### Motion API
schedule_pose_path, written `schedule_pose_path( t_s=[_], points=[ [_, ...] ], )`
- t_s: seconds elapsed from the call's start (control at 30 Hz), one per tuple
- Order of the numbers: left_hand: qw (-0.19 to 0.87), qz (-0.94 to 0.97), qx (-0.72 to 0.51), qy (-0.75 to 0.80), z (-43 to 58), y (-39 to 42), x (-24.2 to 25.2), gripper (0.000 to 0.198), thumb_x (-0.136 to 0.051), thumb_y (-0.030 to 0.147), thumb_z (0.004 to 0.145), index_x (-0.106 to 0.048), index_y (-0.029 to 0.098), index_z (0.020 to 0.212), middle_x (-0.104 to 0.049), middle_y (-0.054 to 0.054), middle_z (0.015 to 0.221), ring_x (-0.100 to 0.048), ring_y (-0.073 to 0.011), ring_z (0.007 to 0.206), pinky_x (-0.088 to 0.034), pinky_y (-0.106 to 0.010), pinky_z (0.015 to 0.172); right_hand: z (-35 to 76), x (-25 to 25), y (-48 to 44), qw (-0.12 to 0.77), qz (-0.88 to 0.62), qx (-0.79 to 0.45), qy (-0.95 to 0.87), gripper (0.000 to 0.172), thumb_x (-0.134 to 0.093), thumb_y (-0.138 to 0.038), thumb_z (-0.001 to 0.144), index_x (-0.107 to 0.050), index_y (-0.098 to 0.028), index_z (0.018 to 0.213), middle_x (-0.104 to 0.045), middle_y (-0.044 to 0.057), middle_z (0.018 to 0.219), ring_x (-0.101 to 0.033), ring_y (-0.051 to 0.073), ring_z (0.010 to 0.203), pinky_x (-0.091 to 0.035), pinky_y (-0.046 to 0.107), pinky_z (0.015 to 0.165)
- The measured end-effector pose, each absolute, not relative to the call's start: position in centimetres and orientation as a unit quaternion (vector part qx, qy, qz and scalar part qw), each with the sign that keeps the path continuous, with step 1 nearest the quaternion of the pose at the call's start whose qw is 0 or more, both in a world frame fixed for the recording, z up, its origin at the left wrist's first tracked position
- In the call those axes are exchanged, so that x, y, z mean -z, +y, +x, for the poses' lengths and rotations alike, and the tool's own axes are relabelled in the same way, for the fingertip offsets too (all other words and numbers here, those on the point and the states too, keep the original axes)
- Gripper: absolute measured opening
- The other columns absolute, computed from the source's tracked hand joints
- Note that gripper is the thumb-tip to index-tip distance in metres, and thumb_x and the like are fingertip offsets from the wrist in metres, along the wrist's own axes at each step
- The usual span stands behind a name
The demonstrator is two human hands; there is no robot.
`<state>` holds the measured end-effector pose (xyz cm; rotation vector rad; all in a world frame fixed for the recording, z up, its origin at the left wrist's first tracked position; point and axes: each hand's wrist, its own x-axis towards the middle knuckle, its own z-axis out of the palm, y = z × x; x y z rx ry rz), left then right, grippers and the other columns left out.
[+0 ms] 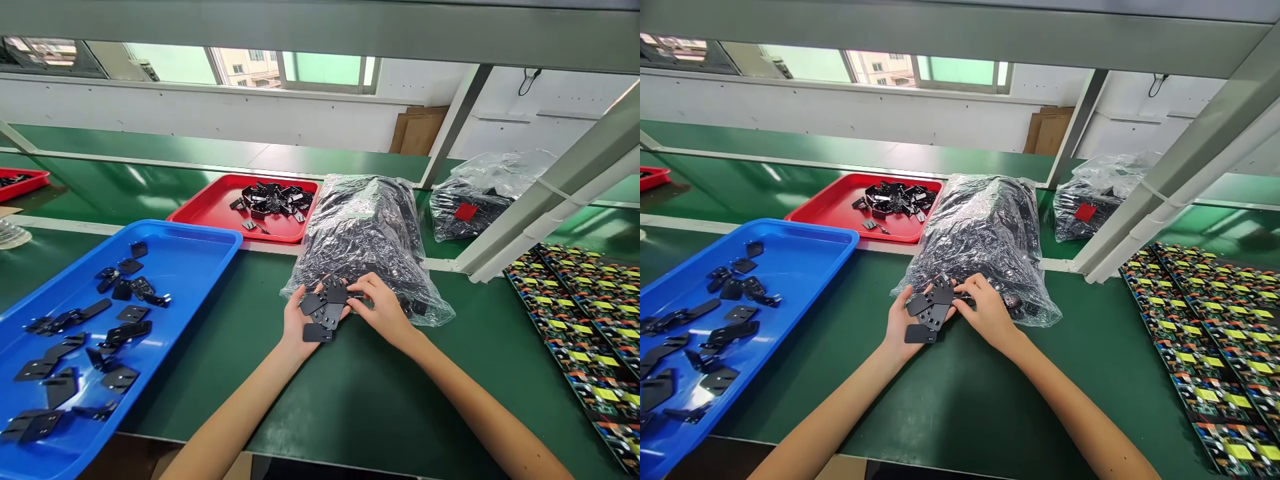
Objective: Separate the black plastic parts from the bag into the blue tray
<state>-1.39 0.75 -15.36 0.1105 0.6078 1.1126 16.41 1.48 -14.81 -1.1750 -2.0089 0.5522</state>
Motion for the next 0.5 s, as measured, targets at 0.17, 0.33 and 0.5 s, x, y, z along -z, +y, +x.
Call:
schedule_pose_path(
  t_s=[0.17, 0.33, 0.5],
  points=[
    [0.796, 0.045, -0.521, 0.304, -1.41, 0.75, 15.48, 0.043, -0.047, 0.039, 0.085, -0.048, 0.015, 0.121, -0.064, -0.017, 0.111, -0.062, -0.0318, 0.102, -0.046, -0.055, 0.089, 16.49, 14.72, 1.47, 0.381, -0.428, -0.200, -0.795, 0.014, -0.051, -0.023, 0.086, -0.059, -0.021, 0.097, -0.053, 0.006, 0.095, -0.055, 0.016, 0.084, -0.047, 0.028, 0.071],
    [0.806, 0.046, -0.512, 0.292, -1.46, 0.87, 15.68, 0.044, -0.046, 0.038, 0.085, -0.047, 0.016, 0.124, -0.063, -0.016, 0.114, -0.062, -0.0306, 0.101, -0.047, -0.054, 0.088, 16.49, 14.61, 1.43, 0.388, -0.408, -0.182, -0.806, 0.015, -0.050, -0.020, 0.086, -0.058, -0.021, 0.099, -0.053, 0.006, 0.095, -0.056, 0.017, 0.088, -0.048, 0.030, 0.076],
    [0.802, 0.030, -0.512, 0.307, -1.40, 0.81, 15.59, 0.040, -0.048, 0.038, 0.085, -0.050, 0.017, 0.118, -0.064, -0.015, 0.112, -0.063, -0.0304, 0.099, -0.049, -0.054, 0.086, 16.38, 14.52, 1.26, 0.389, -0.392, -0.174, -0.815, 0.017, -0.049, -0.020, 0.087, -0.058, -0.021, 0.102, -0.053, 0.007, 0.095, -0.056, 0.018, 0.092, -0.049, 0.031, 0.078]
  ],
)
